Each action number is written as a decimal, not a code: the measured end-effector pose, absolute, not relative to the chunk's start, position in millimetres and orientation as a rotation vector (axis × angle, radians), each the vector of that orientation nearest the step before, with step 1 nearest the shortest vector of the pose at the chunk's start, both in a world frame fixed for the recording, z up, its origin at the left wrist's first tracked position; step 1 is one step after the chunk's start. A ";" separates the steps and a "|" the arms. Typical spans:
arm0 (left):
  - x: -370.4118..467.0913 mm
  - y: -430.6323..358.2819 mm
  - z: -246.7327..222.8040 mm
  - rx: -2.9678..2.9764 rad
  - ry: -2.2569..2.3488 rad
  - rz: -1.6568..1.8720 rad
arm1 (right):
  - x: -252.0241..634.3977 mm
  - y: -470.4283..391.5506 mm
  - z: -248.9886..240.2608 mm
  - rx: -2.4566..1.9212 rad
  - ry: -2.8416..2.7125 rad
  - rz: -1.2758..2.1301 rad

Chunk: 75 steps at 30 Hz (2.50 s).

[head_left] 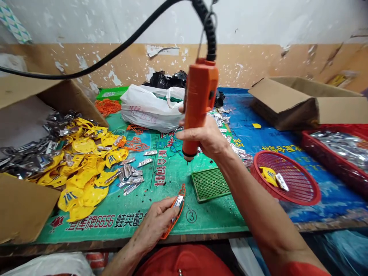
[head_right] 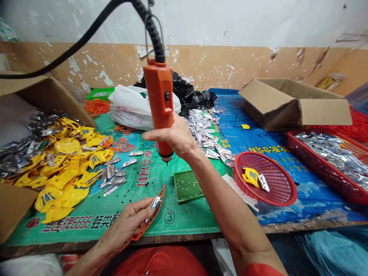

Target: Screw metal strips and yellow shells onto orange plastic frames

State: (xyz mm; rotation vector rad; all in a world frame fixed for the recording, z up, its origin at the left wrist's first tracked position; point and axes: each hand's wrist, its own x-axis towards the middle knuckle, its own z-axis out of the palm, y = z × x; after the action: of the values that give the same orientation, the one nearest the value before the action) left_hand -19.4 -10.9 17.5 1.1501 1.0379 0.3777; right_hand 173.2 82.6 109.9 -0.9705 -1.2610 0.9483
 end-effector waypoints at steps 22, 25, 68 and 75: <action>-15.9 -7.4 12.7 0.998 1.017 0.398 | 172.9 19.3 54.8 -1.317 -0.985 0.671; -14.1 -6.1 16.8 0.978 1.017 0.403 | 172.2 20.2 53.7 -1.311 -0.972 0.685; -11.6 -9.2 19.7 1.024 1.016 0.412 | 182.9 22.3 58.0 -1.253 -0.927 0.576; -11.9 -7.6 16.3 1.044 0.998 0.391 | 184.4 24.2 52.0 -1.290 -0.907 0.545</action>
State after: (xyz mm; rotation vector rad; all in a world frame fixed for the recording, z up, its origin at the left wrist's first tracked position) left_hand -11.9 -7.6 16.3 1.0438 0.9978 0.3908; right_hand 184.4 24.2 52.0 -1.2899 -0.9070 0.5451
